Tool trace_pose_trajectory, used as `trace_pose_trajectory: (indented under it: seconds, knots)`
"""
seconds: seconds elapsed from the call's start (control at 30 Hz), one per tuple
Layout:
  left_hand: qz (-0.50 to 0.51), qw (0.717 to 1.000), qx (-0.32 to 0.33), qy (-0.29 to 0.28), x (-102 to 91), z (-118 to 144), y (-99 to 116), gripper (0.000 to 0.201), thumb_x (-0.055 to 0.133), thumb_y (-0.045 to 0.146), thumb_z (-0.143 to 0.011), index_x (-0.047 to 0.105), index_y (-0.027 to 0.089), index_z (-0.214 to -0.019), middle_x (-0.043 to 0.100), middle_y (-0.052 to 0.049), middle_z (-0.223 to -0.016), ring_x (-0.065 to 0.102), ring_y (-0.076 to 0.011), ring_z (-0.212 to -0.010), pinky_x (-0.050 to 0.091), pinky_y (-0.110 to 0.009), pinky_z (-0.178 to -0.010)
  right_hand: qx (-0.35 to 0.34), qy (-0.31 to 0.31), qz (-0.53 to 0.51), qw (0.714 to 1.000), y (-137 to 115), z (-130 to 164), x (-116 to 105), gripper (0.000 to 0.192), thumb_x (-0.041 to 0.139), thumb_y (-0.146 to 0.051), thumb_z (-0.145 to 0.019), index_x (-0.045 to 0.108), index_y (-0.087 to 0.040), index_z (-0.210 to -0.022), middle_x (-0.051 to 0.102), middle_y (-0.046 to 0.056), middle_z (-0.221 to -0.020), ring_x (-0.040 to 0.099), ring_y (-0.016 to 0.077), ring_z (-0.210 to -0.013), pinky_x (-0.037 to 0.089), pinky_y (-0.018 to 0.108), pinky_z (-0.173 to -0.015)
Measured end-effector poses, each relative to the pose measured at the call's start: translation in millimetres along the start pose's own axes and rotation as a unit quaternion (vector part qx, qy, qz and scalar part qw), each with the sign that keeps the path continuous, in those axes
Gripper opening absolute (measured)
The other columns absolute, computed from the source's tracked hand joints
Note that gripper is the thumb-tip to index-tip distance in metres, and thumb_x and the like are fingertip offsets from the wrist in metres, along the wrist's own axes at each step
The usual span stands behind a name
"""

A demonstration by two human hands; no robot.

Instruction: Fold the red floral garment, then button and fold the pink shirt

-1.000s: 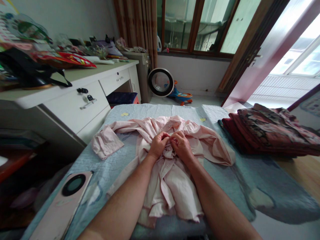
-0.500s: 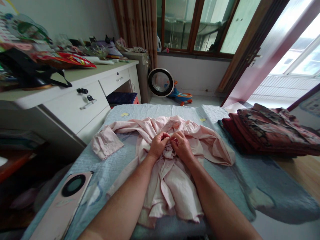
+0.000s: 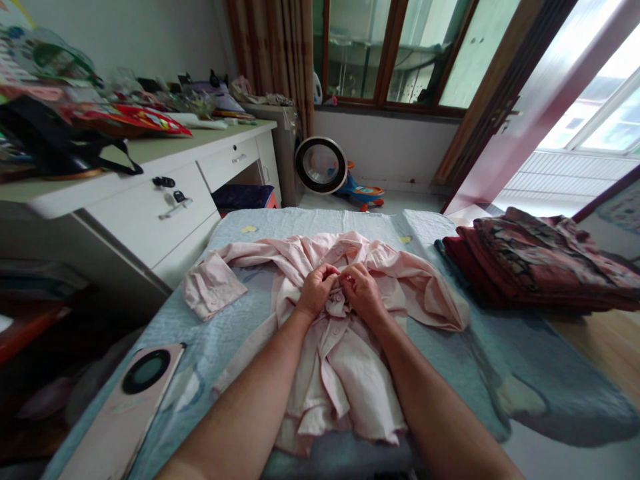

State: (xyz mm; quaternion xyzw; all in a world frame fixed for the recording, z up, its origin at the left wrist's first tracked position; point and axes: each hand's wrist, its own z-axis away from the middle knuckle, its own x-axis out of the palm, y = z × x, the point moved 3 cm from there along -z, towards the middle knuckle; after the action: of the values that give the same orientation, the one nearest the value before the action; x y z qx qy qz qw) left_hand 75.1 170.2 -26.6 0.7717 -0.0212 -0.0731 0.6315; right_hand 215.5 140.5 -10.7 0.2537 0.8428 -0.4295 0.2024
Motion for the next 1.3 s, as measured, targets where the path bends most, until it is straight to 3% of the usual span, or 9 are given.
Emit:
trace_pose_trajectory:
  seconds: [1.3]
  knots:
    - [-0.017,1.000,0.011,0.000,-0.2,0.8,-0.4,0.012,0.058,0.027,-0.079,0.063,0.017,-0.084,0.064,-0.001,-0.078,0.057,-0.0147,-0.075,0.047,-0.025,-0.071,0.008,-0.006,-0.003,1.000,-4.2,-1.3,-0.9,0.012,0.053,-0.014,-0.085,0.063,-0.020,-0.084,0.057,0.002,-0.087,0.056,0.0149,-0.078,0.043,0.023,-0.071]
